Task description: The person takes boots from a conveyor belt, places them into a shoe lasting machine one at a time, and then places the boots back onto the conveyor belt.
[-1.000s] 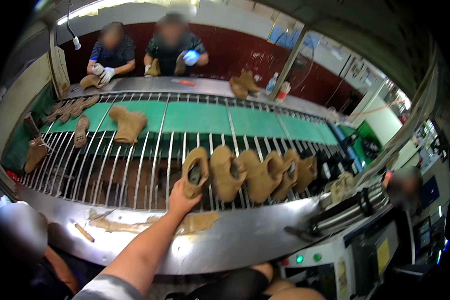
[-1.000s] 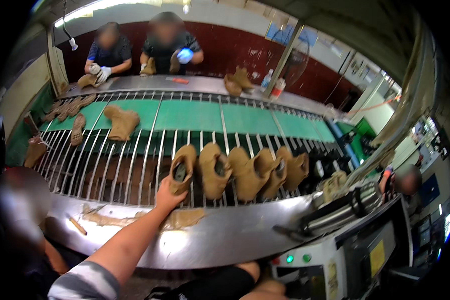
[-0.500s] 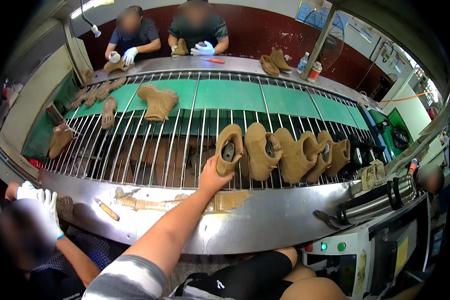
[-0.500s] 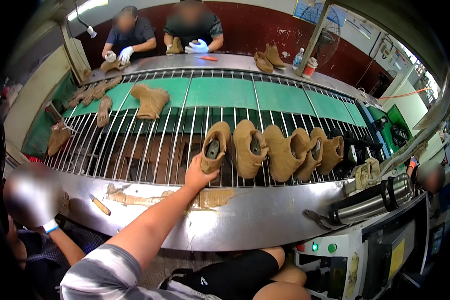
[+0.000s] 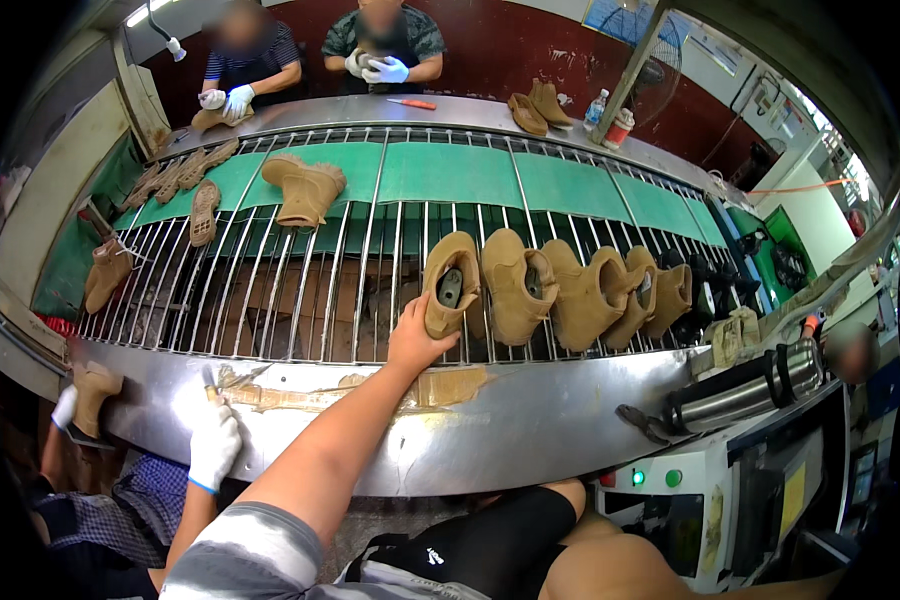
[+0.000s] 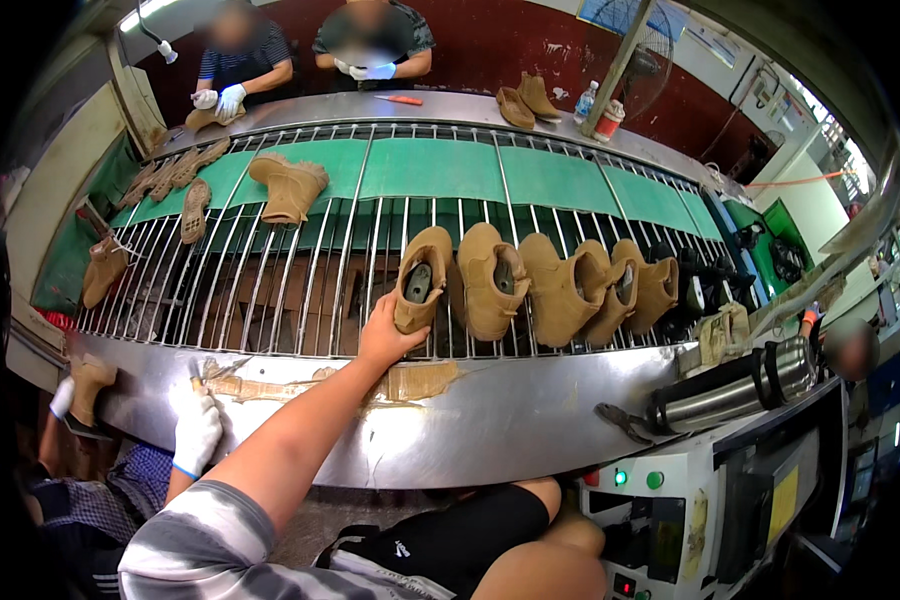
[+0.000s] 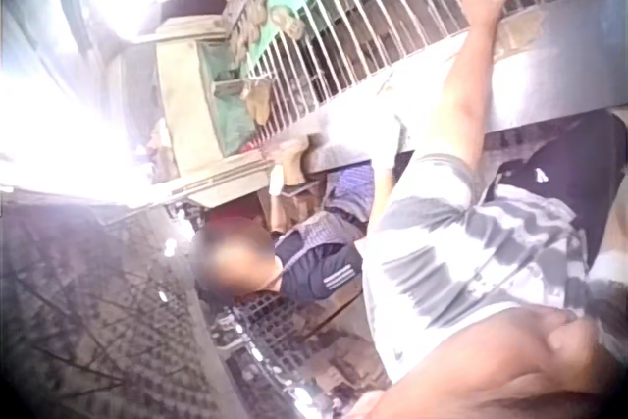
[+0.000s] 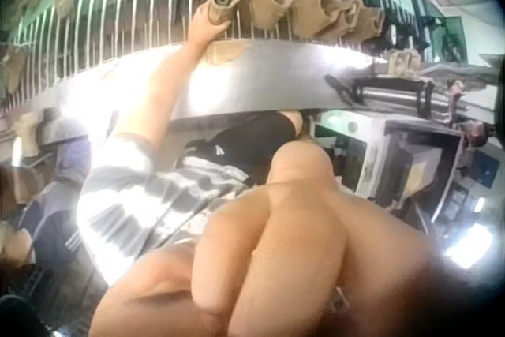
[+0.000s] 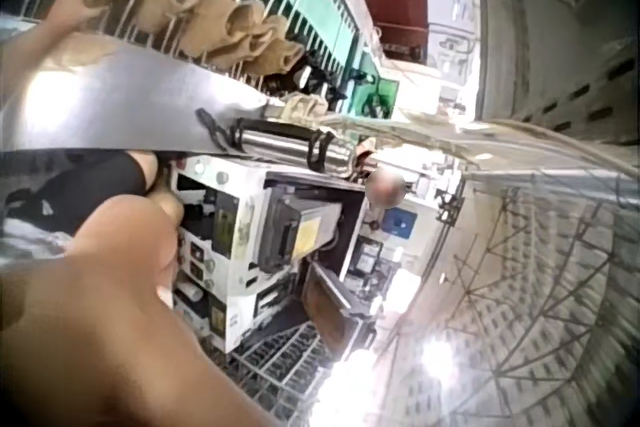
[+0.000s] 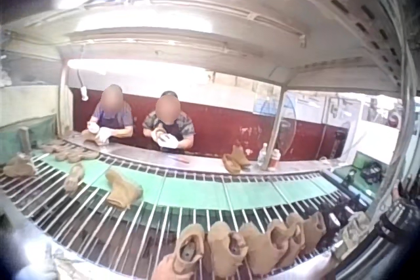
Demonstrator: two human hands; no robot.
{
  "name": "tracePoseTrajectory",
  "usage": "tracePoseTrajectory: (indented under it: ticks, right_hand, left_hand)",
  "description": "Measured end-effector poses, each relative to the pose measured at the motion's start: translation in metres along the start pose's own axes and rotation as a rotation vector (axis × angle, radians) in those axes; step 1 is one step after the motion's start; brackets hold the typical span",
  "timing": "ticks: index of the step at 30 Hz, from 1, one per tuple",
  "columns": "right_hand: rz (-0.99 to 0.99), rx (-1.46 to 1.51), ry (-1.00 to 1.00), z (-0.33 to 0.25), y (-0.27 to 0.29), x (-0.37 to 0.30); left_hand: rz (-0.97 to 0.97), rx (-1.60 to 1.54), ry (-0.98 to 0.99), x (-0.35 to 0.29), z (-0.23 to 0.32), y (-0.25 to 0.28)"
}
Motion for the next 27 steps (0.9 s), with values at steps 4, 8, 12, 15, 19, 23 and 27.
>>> tracePoseTrajectory:
  ticks: [4, 8, 12, 15, 19, 23, 27]
  right_hand:
    - [-0.068, 0.094, -0.054, 0.021, -0.009, 0.000]
    - [-0.177, -0.137, -0.499, 0.132, -0.015, -0.060]
    - [-0.523, -0.866, -1.062, 0.252, 0.009, -0.262]
    - [-0.831, -1.106, -1.075, 0.271, 0.043, -0.386]
    - [-0.814, -1.160, -0.994, 0.288, 0.043, -0.378]
    - [-0.817, -1.086, -0.946, 0.286, 0.033, -0.380]
    - [-0.813, -1.137, -0.913, 0.286, 0.035, -0.381]
  left_hand:
    - [0.096, -0.101, -0.032, 0.009, -0.001, -0.010]
    - [-0.022, -0.081, -0.001, 0.024, 0.002, -0.024]
    - [-0.084, -0.121, -0.010, 0.007, -0.017, -0.050]
    - [-0.316, -0.185, -0.075, 0.032, -0.030, -0.048]
    - [-0.486, -0.314, 0.148, 0.112, -0.101, -0.026]
    - [0.146, -0.894, 0.591, 0.182, -0.266, 0.028]
    - [0.305, -0.894, 0.771, 0.227, -0.311, 0.029]
Point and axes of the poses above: each hand's wrist, its own x-axis towards the middle knuckle, its own y-axis out of the back of the hand, z = x × y, the point moved 7 cm from there along x, towards the middle knuckle, and after that the axes turned 2 degrees about -x, right-handed, at the moved point
